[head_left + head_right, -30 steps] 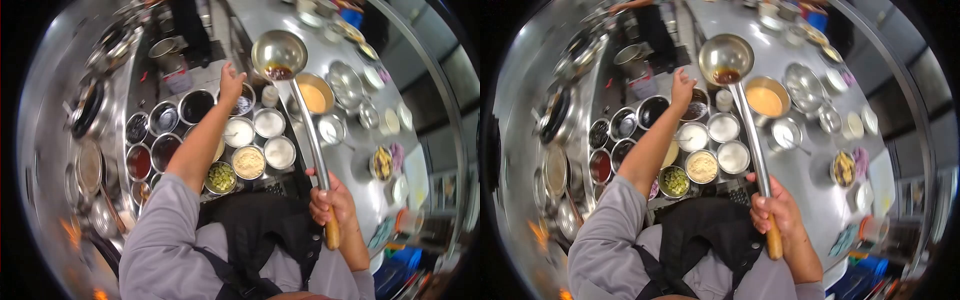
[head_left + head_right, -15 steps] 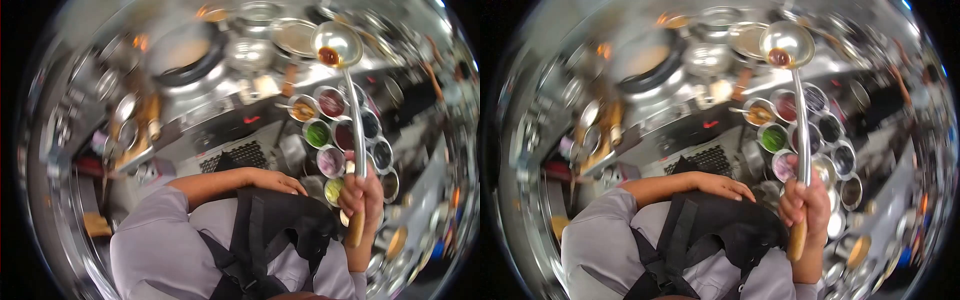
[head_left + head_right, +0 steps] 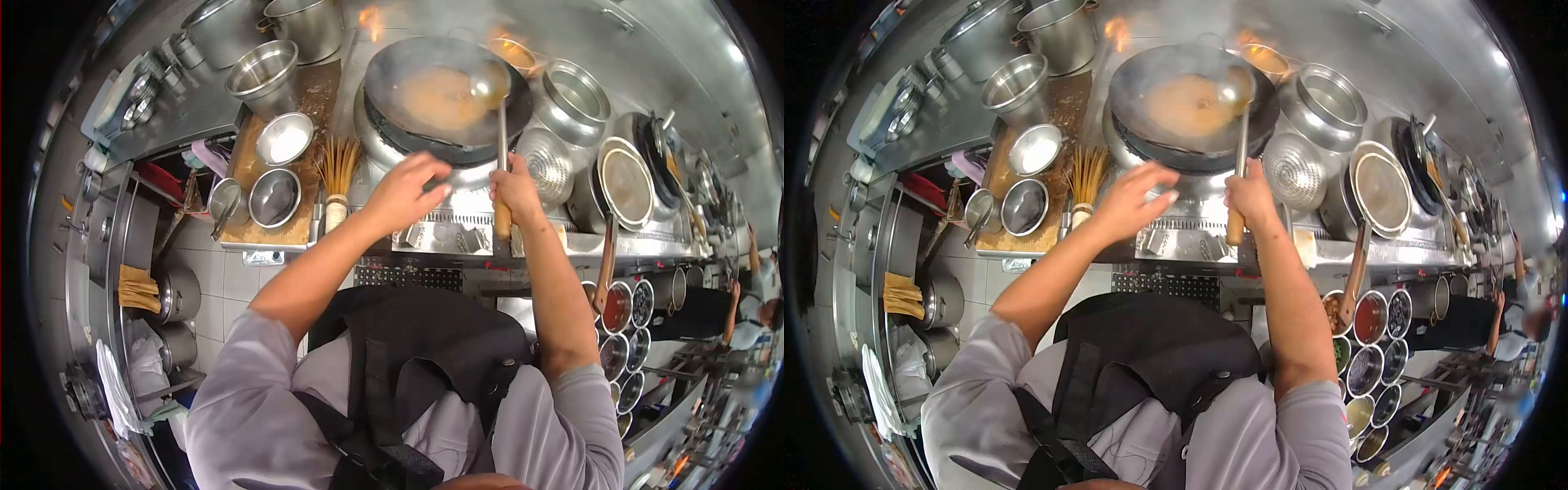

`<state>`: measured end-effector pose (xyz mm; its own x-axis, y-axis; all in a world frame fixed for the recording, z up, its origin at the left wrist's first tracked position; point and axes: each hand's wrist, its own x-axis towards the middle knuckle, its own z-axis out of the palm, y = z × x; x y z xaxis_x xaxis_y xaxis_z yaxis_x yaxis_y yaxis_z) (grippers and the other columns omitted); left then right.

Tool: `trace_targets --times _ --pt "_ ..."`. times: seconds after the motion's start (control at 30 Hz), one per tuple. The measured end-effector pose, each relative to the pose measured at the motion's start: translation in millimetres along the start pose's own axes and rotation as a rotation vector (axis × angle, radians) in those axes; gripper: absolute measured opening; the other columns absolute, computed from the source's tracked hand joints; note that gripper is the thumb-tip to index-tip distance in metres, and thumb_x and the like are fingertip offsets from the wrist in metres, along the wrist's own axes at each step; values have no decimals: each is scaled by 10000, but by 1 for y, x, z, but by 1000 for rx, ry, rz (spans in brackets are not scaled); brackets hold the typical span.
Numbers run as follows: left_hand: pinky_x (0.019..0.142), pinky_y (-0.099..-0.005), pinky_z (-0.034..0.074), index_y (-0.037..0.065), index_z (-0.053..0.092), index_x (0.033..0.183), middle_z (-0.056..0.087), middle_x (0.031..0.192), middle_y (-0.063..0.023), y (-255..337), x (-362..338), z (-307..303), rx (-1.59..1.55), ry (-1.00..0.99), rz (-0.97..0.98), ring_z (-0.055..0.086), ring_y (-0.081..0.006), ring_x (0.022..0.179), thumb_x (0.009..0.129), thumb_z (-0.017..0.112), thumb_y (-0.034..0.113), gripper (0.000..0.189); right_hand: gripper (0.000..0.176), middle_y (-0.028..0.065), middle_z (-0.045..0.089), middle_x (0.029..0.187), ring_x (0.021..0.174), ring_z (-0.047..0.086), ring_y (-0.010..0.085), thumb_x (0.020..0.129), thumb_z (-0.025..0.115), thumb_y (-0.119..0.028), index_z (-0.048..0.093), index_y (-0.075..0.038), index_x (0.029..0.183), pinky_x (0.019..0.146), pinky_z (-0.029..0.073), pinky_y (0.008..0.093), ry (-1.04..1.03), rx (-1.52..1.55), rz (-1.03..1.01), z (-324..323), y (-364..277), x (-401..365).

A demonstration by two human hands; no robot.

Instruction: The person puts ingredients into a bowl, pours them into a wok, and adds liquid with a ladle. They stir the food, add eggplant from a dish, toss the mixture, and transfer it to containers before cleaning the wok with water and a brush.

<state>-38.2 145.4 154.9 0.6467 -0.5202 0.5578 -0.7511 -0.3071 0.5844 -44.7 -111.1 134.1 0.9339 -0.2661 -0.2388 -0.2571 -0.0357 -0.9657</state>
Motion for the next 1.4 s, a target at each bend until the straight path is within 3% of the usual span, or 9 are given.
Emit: trace_targets --times 0.1,0.27,0.5,0.73,0.9,0.97,1.13,1.3,1.4 --pt "891 -433 463 60 683 1076 654 961 -125 -57 45 35 199 125 93 615 -333 898 892 680 260 272 592 5 515 708 515 478 103 889 592 -30 376 -106 1435 439 399 260 -240 335 226 -20 -36 11" --pt "735 -445 422 113 641 719 655 755 -56 -82 66 74 409 88 -68 616 -290 807 911 600 334 296 649 53 573 717 541 541 141 862 610 -33 361 -40 1461 490 474 300 -7 -143 -73 -8 -29 76" --pt "735 -437 433 104 694 770 662 755 -64 -89 69 75 358 71 -62 620 -282 783 889 643 303 238 660 35 548 674 505 521 130 864 615 -26 374 -63 1477 461 436 288 -498 -476 -41 -45 -65 50" --pt "707 -425 412 98 673 712 654 721 -54 -62 71 82 329 176 -111 592 -277 726 837 697 284 225 638 38 534 666 489 514 134 862 581 17 367 -70 1457 443 438 295 -123 -184 -58 -94 -38 50" --pt "712 -399 382 92 658 688 642 698 -48 -72 69 96 367 248 -118 565 -267 712 813 713 251 210 558 23 532 678 474 488 121 873 570 -23 418 -143 1396 420 412 276 -302 -182 109 -90 -41 33" --pt "728 -421 381 95 652 679 642 707 -52 -64 72 96 343 248 -162 570 -279 730 801 695 240 194 530 26 537 673 463 487 117 886 581 -42 429 -150 1382 414 406 270 -449 135 252 -104 -48 43" --pt "710 -422 371 101 644 670 638 686 -45 -73 69 104 342 320 -108 560 -273 718 768 719 230 179 620 44 547 695 489 519 143 865 595 -24 350 -58 1434 431 429 287 -206 -141 -4 -74 -31 84" --pt "704 -413 377 101 643 678 642 693 -43 -69 66 106 331 342 -120 552 -265 697 774 729 243 192 596 46 552 686 499 514 135 861 618 -31 405 -66 1417 446 436 292 -455 -77 152 -91 -48 59" --pt "706 -421 382 102 640 672 648 691 -46 -78 66 102 314 318 -137 555 -276 687 762 736 265 210 604 40 554 678 503 517 131 859 624 -30 441 -94 1431 454 433 291 -348 -269 -62 -122 -46 51"
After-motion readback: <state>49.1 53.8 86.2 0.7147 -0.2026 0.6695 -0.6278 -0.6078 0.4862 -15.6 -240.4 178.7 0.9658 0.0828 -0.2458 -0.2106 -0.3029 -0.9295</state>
